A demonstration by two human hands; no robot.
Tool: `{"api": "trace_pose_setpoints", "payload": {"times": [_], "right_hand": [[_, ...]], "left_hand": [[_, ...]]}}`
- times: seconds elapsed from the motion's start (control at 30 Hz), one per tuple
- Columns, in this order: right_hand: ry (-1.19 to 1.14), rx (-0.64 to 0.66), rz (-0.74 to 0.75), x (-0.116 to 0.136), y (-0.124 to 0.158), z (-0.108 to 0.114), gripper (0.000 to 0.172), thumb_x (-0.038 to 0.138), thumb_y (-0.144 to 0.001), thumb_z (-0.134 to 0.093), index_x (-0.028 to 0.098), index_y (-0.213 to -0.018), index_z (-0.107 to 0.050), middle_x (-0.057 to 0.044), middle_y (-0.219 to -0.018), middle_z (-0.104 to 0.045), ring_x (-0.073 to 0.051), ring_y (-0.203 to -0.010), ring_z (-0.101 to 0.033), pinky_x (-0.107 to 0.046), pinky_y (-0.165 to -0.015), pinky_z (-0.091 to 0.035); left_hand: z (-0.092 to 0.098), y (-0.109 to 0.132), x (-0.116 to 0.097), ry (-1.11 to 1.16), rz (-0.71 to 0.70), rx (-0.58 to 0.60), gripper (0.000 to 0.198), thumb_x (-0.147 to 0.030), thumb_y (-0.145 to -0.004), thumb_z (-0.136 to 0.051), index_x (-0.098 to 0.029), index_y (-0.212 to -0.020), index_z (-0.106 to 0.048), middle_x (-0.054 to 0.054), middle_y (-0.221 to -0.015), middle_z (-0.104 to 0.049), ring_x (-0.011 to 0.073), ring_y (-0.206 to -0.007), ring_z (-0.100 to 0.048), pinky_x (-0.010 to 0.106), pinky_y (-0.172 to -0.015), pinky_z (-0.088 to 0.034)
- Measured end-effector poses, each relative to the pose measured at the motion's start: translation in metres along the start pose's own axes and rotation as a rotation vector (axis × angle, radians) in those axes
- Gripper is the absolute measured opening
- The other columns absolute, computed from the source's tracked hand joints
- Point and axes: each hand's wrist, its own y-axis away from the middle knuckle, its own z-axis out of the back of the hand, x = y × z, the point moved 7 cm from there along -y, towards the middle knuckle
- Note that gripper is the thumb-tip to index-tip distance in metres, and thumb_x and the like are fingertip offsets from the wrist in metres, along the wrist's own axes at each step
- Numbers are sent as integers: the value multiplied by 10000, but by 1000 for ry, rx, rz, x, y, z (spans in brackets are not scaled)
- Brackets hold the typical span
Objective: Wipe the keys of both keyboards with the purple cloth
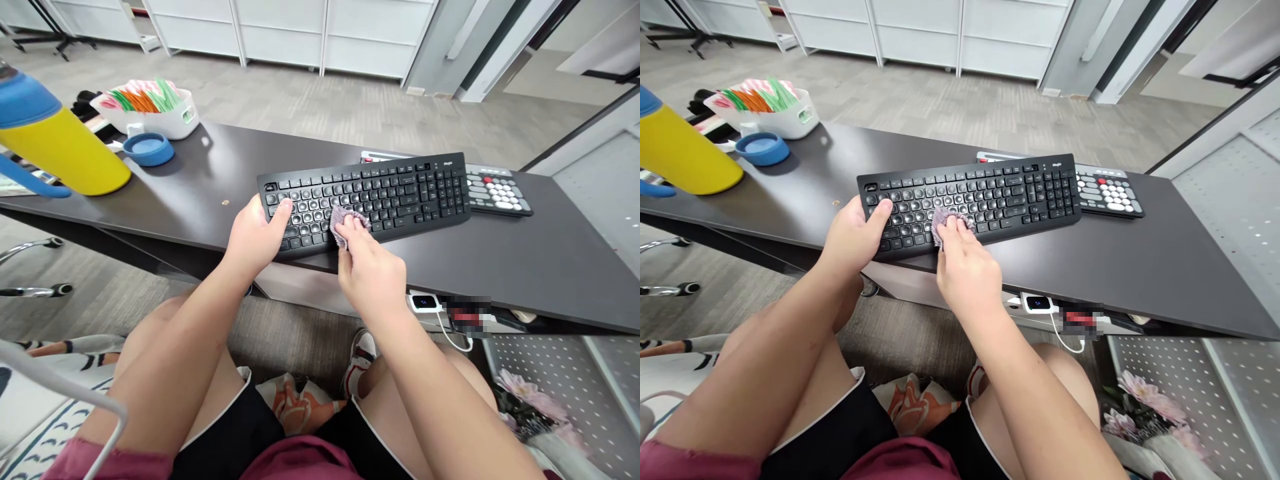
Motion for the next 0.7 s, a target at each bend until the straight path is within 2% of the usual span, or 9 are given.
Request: {"api": "trace_pose_setpoints", "payload": {"times": [0.3, 0.47, 0.7], "right_hand": [[-107, 3, 119, 23, 6, -3, 373, 96, -1015, -492, 113, -1305, -724, -128, -1409, -702, -229, -1307, -688, -357, -1144, -563], [-141, 45, 141, 32, 9, -7, 370, 95, -1003, -505, 126, -1284, -743, -125, -1409, -698, -225, -1320, -680, -354, -1158, -553], [-217, 104, 228, 57, 16, -15, 369, 99, -1006, -500, 107, -1279, -747, -138, -1414, -697, -225, -1329, -675, -351, -1190, -524]], "left_hand": [[1, -1, -2, -24, -2, -5, 471, -609, -1031, -531, -202, -1205, -690, 117, -1239, -784, 329, -1170, -715, 441, -1001, -546], [1, -1, -2, -27, -6, -7, 462, -604, -1028, -535, -210, -1211, -690, 113, -1239, -785, 326, -1170, -716, 433, -990, -553], [1, -2, -3, -42, -12, -12, 446, -586, -1029, -544, -206, -1210, -689, 121, -1230, -786, 325, -1153, -722, 432, -974, -558]]}}
